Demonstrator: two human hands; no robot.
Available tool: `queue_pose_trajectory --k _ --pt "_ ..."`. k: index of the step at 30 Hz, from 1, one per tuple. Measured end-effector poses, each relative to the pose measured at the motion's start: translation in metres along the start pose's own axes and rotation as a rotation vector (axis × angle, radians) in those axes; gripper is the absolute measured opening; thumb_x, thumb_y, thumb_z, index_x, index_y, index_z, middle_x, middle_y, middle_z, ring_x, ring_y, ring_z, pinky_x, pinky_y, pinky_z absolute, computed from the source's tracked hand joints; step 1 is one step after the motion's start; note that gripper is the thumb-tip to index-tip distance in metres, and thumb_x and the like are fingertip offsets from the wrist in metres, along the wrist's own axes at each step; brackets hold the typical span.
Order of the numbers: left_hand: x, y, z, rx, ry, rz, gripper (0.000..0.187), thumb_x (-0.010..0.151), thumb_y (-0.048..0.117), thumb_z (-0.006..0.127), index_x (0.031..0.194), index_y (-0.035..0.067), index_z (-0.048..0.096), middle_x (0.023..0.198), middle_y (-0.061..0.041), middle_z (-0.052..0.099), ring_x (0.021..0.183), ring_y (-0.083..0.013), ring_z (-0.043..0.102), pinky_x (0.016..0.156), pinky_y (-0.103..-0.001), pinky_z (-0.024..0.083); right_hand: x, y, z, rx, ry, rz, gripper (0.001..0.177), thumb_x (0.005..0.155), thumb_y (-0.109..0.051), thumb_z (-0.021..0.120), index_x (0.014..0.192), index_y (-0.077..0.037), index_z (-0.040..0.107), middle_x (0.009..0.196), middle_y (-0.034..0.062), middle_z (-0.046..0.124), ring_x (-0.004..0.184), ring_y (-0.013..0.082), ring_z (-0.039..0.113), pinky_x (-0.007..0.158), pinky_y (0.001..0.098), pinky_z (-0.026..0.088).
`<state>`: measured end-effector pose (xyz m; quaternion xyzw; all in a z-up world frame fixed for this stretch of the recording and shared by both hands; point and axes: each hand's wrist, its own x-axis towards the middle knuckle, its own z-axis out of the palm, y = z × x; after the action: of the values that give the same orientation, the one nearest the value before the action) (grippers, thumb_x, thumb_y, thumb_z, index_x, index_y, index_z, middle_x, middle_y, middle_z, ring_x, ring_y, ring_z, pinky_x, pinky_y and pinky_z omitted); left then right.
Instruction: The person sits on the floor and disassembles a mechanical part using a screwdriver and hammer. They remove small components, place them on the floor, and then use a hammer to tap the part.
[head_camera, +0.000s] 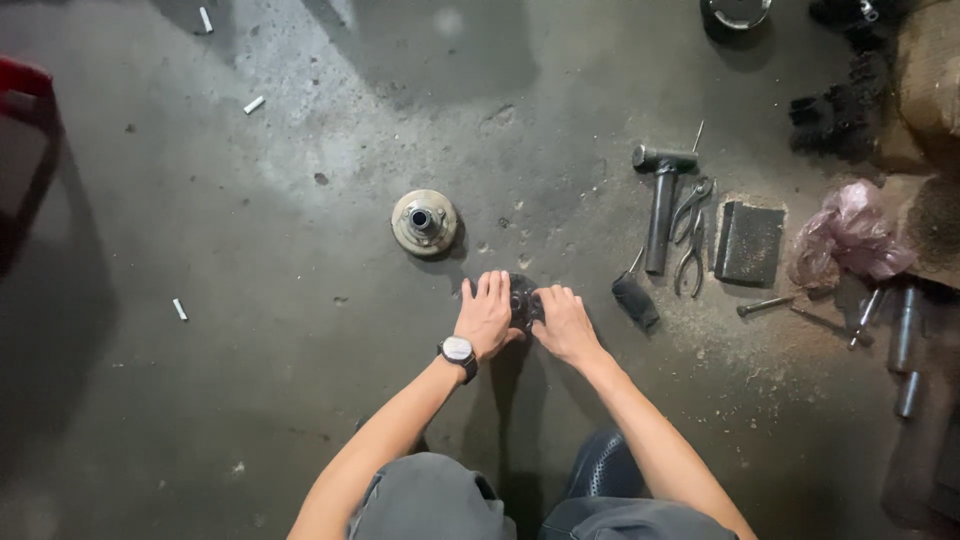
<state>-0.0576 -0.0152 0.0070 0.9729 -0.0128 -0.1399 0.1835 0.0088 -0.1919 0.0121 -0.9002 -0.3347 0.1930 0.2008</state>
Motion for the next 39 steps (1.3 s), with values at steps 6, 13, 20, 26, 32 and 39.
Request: queue_pose_trajectory --k 6,13,20,26,32,39 --pt "-0.002 0.0 -0.001 0.006 0.015 0.011 0.116 0.067 0.054 0.086 0.147 -0.013 0.035 0.141 -0.022 0.045 0.135 -0.0377 0.04 0.107 -0.064 0.035 -0.001 0.006 0.011 0.061 0.031 0.015 0.044 0.073 -0.011 0.076 0.114 -0.003 0.062 0.109 0.016 0.063 0.108 0.0363 0.058 0.091 0.0476 0.045" --pt "-0.004 0.001 -0.006 -0.005 0.018 0.005 0.118 0.064 0.055 0.087 0.147 -0.012 0.036 0.143 -0.022 0.043 0.135 -0.0387 0.039 0.107 -0.066 0.035 -0.001 0.01 0.009 0.018 0.029 -0.073 0.043 0.071 -0.009 0.074 0.113 -0.002 0.062 0.108 0.0165 0.063 0.107 0.0365 0.058 0.092 0.0474 0.046" --pt "-0.003 0.001 0.003 0.024 0.062 0.012 0.114 0.068 0.053 0.086 0.147 -0.013 0.036 0.143 -0.022 0.044 0.136 -0.0378 0.04 0.108 -0.065 0.036 -0.006 0.005 0.002 0.105 0.034 -0.014 0.042 0.074 -0.007 0.076 0.113 -0.005 0.064 0.109 0.0144 0.063 0.108 0.0361 0.058 0.09 0.0477 0.045" --pt "-0.004 0.003 -0.005 -0.025 0.024 -0.017 0.115 0.067 0.052 0.087 0.147 -0.012 0.034 0.144 -0.023 0.042 0.135 -0.0379 0.039 0.107 -0.065 0.035 -0.013 -0.013 -0.018 0.126 0.151 -0.068 0.044 0.073 -0.009 0.078 0.114 -0.005 0.063 0.111 0.0142 0.061 0.108 0.0351 0.057 0.089 0.0462 0.045" --pt "-0.002 0.003 -0.003 -0.031 -0.004 -0.019 0.116 0.068 0.053 0.087 0.149 -0.012 0.033 0.144 -0.022 0.041 0.137 -0.0379 0.038 0.108 -0.065 0.035 -0.013 -0.002 0.0 -0.013 0.12 0.03 0.026 0.078 -0.018 0.08 0.1 -0.009 0.068 0.099 0.0096 0.062 0.101 0.0306 0.058 0.084 0.0449 0.044" --pt "-0.002 0.003 0.004 -0.023 0.006 -0.024 0.118 0.067 0.053 0.087 0.149 -0.012 0.032 0.146 -0.022 0.041 0.137 -0.0377 0.038 0.108 -0.065 0.035 -0.006 -0.004 -0.001 -0.101 0.101 -0.004 0.019 0.079 -0.021 0.078 0.091 -0.007 0.071 0.091 0.0102 0.063 0.095 0.0301 0.06 0.082 0.0447 0.044"
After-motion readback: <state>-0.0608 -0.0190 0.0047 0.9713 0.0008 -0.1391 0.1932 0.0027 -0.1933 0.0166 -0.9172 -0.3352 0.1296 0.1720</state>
